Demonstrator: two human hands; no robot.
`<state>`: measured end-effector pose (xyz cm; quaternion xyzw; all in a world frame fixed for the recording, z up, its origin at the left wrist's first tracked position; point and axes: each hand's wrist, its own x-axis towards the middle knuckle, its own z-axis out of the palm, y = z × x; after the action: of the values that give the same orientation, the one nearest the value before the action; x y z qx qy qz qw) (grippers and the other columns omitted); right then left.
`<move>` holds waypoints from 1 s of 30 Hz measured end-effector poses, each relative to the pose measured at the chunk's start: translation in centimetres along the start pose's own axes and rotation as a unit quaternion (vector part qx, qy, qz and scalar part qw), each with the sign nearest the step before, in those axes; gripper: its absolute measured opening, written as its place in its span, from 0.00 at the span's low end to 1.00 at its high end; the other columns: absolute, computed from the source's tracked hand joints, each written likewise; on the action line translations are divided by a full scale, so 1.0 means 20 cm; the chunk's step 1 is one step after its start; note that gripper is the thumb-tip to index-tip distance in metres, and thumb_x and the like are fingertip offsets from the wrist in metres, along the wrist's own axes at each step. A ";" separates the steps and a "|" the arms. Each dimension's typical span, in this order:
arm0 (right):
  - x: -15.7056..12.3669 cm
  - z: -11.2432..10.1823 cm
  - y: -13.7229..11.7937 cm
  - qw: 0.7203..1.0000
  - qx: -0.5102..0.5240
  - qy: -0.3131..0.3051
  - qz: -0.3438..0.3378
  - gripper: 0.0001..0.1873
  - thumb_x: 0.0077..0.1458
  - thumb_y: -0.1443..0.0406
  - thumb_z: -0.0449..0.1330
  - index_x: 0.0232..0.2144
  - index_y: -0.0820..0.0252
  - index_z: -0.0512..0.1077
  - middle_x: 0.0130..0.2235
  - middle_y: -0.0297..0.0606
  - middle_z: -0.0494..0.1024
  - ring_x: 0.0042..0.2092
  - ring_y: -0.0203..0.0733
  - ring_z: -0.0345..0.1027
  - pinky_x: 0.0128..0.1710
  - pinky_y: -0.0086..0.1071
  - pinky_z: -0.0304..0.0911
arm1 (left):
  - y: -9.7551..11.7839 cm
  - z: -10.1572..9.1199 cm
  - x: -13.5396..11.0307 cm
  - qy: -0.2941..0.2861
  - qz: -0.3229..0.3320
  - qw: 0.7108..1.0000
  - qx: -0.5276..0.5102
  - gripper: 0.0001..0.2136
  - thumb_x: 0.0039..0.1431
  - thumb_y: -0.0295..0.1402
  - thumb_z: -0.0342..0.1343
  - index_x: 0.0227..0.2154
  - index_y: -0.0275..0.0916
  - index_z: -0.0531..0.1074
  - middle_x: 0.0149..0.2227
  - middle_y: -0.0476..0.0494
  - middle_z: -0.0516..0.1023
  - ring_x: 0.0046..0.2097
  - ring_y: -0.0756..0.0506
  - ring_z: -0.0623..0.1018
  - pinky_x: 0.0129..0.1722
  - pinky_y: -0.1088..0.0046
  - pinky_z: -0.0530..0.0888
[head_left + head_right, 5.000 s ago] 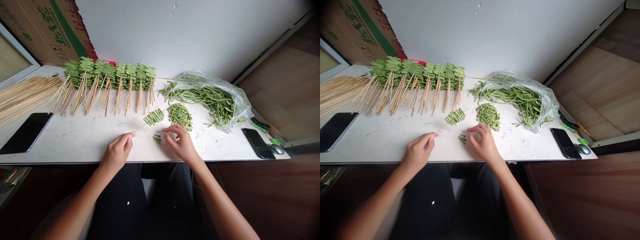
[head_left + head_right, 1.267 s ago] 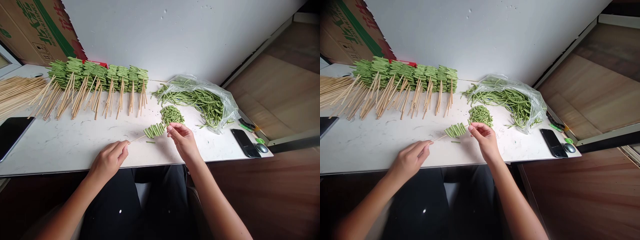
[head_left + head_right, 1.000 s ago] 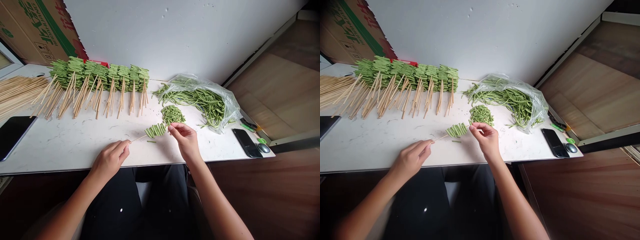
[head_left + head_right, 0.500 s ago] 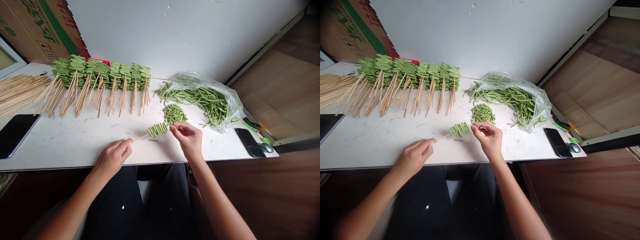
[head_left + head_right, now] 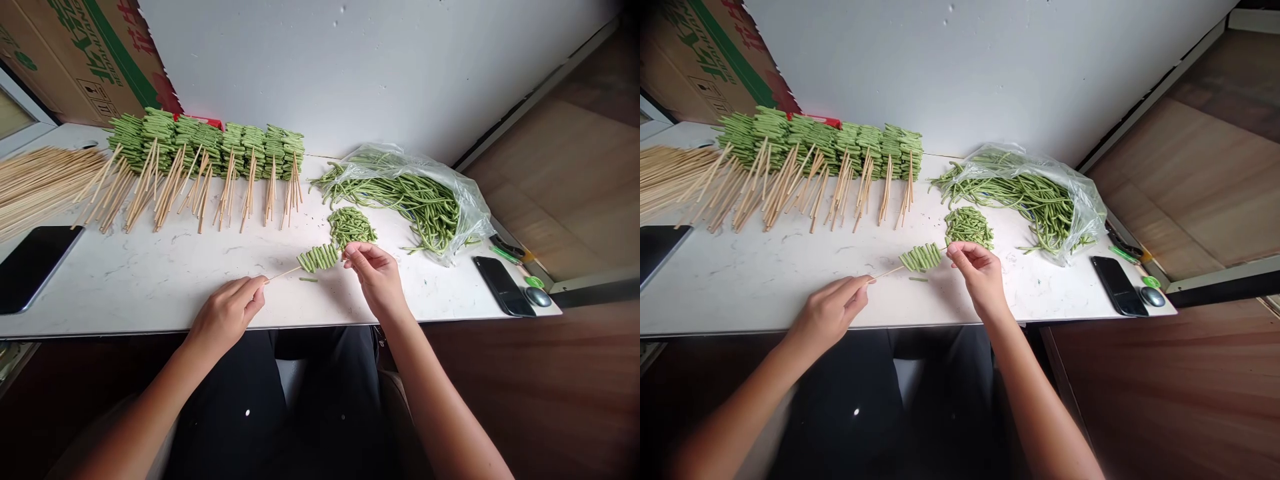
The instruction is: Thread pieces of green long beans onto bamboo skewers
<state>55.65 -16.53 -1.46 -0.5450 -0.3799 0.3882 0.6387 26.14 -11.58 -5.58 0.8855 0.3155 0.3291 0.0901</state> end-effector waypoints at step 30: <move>-0.05 0.07 0.00 0.998 -0.054 0.018 -0.007 0.15 0.57 0.51 0.71 0.37 0.54 0.81 0.39 0.36 0.80 0.38 0.40 0.70 0.46 0.37 0.69 | 0.01 -0.02 0.01 -0.028 -0.010 1.000 0.003 0.09 0.74 0.27 0.48 0.45 0.39 0.74 0.32 0.47 0.76 0.33 0.47 0.74 0.36 0.70 0.70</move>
<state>53.92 -16.88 -1.43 -0.5828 -0.3927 0.3529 0.6177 26.14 -11.68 -5.13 0.8916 0.3226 0.3019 0.0992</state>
